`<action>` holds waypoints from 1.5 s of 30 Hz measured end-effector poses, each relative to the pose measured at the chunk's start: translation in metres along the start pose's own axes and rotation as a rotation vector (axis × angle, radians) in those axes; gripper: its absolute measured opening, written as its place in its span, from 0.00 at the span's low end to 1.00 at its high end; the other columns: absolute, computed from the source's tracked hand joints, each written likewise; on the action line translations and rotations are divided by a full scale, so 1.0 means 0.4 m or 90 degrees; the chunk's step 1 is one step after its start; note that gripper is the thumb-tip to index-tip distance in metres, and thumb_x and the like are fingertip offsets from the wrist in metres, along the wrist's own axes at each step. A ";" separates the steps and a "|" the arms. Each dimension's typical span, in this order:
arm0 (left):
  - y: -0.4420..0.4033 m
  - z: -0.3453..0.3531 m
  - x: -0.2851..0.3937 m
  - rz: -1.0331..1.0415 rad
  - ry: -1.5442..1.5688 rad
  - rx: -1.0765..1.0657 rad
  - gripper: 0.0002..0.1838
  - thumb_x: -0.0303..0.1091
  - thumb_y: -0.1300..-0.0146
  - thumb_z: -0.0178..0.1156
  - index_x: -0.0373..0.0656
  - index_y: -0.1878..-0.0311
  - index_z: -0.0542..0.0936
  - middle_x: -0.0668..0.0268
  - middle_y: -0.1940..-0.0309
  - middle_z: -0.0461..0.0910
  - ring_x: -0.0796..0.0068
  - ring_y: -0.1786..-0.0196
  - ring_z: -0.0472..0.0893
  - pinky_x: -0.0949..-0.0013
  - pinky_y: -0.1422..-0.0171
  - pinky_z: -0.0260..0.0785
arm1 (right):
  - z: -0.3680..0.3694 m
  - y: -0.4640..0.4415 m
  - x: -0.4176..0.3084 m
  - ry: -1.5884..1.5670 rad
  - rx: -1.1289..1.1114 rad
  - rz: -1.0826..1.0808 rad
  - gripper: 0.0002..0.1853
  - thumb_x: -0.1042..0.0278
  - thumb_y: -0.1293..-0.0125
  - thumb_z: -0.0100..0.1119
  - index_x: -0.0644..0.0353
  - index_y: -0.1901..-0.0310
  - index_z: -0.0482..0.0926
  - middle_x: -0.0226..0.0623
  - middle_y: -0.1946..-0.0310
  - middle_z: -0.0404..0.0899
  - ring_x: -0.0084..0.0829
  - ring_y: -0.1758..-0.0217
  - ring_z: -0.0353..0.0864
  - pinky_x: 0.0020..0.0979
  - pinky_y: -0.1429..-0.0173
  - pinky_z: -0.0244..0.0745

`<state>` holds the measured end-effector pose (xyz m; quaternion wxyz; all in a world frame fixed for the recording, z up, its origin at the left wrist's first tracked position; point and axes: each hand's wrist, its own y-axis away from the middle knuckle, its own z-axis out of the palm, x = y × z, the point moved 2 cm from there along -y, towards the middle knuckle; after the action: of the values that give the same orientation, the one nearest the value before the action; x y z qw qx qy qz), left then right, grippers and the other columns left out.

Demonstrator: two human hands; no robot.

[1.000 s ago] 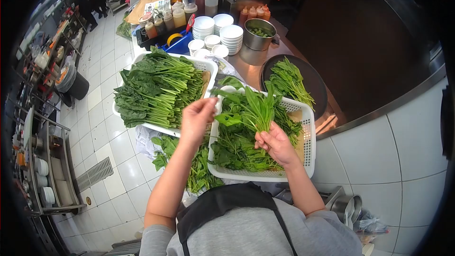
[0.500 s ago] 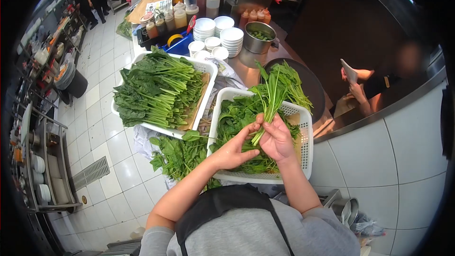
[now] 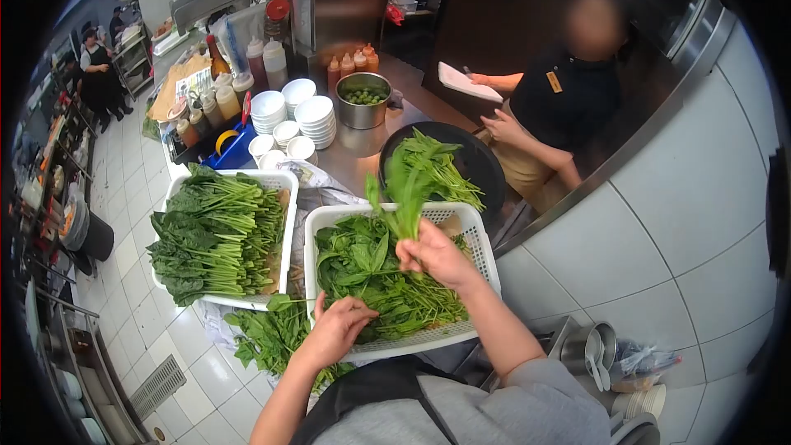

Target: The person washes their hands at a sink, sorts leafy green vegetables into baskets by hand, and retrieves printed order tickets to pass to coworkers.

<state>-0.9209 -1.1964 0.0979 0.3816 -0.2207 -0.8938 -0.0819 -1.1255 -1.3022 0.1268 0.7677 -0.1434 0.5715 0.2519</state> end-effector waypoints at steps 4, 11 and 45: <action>0.038 -0.030 0.029 -0.042 0.033 0.091 0.17 0.27 0.41 0.58 0.42 0.47 0.76 0.60 0.50 0.74 0.60 0.43 0.72 0.50 0.31 0.51 | -0.090 -0.038 0.002 0.198 -0.013 0.135 0.14 0.66 0.30 0.47 0.57 0.45 0.64 0.23 0.74 0.66 0.13 0.79 0.60 0.18 0.74 0.61; 0.101 -0.083 0.016 -0.082 0.176 0.188 0.15 0.21 0.44 0.57 0.36 0.51 0.77 0.55 0.55 0.77 0.57 0.51 0.77 0.65 0.45 0.67 | -0.264 -0.190 -0.156 0.326 0.060 0.056 0.14 0.63 0.31 0.50 0.60 0.49 0.65 0.22 0.76 0.66 0.12 0.80 0.62 0.17 0.77 0.62; 0.085 -0.085 0.072 -0.226 0.144 0.223 0.13 0.19 0.47 0.57 0.35 0.56 0.78 0.56 0.58 0.79 0.57 0.52 0.78 0.63 0.45 0.68 | -0.755 -0.370 0.052 0.828 0.400 0.121 0.17 0.64 0.45 0.63 0.54 0.52 0.80 0.47 0.54 0.79 0.46 0.49 0.77 0.43 0.46 0.72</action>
<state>-0.9010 -1.1672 0.1413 0.4907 0.0196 -0.8710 -0.0161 -1.2824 -1.5742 0.0045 0.2526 0.0137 0.9675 0.0055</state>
